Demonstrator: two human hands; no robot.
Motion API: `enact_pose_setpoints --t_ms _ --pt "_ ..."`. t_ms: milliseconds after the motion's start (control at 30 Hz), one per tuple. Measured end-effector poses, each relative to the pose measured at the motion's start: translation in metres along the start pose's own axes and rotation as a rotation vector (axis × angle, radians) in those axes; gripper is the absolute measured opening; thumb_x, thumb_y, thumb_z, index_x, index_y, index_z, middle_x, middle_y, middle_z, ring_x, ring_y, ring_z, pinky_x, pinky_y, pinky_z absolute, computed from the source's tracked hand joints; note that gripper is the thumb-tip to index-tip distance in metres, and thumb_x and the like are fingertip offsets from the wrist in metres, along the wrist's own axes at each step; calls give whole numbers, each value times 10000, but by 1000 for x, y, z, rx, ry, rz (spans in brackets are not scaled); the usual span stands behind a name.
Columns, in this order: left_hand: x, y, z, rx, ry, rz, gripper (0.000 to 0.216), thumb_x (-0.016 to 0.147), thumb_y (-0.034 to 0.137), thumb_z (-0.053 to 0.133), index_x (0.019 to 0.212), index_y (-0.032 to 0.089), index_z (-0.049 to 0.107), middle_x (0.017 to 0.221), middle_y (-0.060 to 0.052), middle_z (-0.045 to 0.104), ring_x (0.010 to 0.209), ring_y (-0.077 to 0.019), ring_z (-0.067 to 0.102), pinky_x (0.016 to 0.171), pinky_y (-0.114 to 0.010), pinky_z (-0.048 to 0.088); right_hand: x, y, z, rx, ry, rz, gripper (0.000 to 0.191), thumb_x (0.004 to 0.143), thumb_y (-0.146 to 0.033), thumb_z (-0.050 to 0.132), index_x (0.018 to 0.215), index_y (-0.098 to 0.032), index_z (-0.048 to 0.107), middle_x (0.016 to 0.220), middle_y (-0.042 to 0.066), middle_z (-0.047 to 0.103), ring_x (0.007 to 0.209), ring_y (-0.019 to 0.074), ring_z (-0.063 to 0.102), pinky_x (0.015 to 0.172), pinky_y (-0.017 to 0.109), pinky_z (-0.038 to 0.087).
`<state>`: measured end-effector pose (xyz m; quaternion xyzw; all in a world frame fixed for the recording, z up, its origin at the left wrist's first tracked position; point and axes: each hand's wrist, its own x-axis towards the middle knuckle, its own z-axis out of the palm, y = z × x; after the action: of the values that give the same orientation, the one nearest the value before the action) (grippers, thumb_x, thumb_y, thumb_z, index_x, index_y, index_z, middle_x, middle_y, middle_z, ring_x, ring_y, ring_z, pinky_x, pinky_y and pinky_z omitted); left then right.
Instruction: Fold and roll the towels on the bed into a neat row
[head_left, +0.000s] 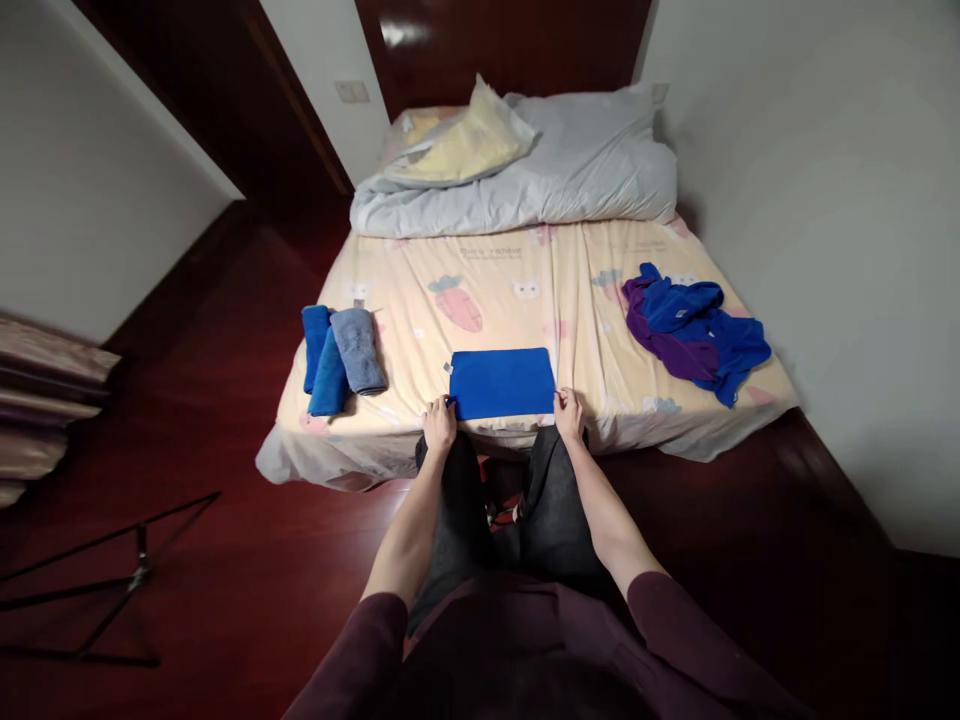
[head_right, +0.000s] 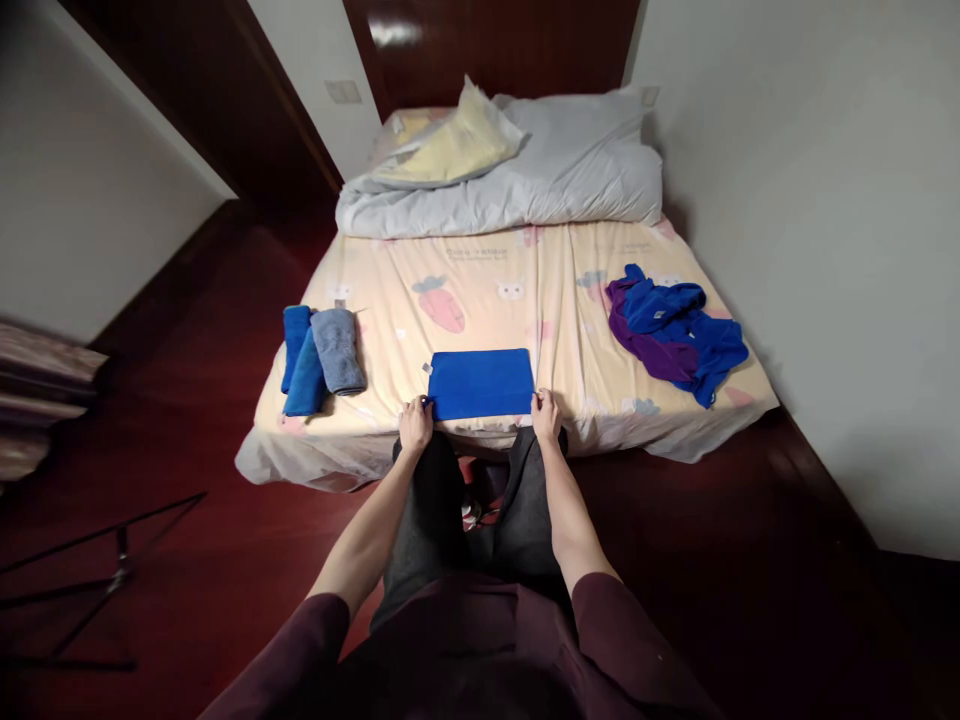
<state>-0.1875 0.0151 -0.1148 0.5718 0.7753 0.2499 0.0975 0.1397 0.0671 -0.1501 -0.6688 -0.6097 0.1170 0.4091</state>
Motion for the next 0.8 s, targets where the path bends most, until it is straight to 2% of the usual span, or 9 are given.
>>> enact_pose_setpoints --t_ms 100,167,300,367,467,567,667,800 --pt "-9 3 -7 -23 48 47 392 1044 315 381 1326 156 602 1336 -251 633 1325 -369 558 1100 -567 434 -7 -2 -12 -21 33 -75 356 1037 -286 399 1119 -167 724 1080 157 769 992 261 728 919 395 581" --pt "-16 2 -11 -68 37 144 417 1039 300 387 1390 177 576 1451 -231 584 1390 -353 521 1146 -566 402 -13 -4 -21 -48 41 -177 373 1016 -202 388 1169 -171 727 1171 156 759 1113 273 699 1014 437 548" --pt "-27 -4 -13 -120 -108 375 483 1007 287 469 1482 236 537 1599 -144 493 1519 -302 416 1245 -530 329 -25 -9 -37 -103 -51 -375 429 997 -145 416 1331 -181 683 1375 135 697 1293 276 630 1129 503 476" --pt "-28 -8 -11 -111 -176 435 541 991 288 496 1528 230 501 1645 -127 439 1565 -291 347 1286 -528 275 -28 -13 -41 -113 -133 -461 449 999 -157 434 1392 -186 650 1458 120 650 1380 269 581 1171 512 447" --pt "-24 -12 -5 -70 -223 434 632 975 311 513 1590 197 424 1688 -125 363 1596 -284 280 1316 -528 212 -29 -18 -42 -124 -253 -544 507 979 -150 452 1460 -194 604 1555 90 566 1477 249 496 1232 504 403" --pt "-19 -13 0 -6 -249 395 679 971 326 503 1621 179 373 1701 -112 338 1600 -267 267 1326 -497 193 -26 -20 -39 -147 -337 -541 542 972 -176 478 1507 -190 562 1607 78 502 1524 244 437 1280 500 349" --pt "-15 -12 1 31 -258 354 666 980 323 485 1623 182 376 1688 -100 366 1593 -263 288 1320 -490 216 -20 -18 -35 -155 -394 -492 545 985 -220 493 1527 -182 540 1610 86 496 1523 247 440 1279 494 350" --pt "-10 -10 3 12 -237 332 662 947 249 515 1601 203 425 1654 -98 428 1568 -274 344 1294 -511 269 -11 -14 -26 -132 -396 -439 534 974 -208 501 1504 -180 567 1584 79 532 1500 242 470 1254 470 386"
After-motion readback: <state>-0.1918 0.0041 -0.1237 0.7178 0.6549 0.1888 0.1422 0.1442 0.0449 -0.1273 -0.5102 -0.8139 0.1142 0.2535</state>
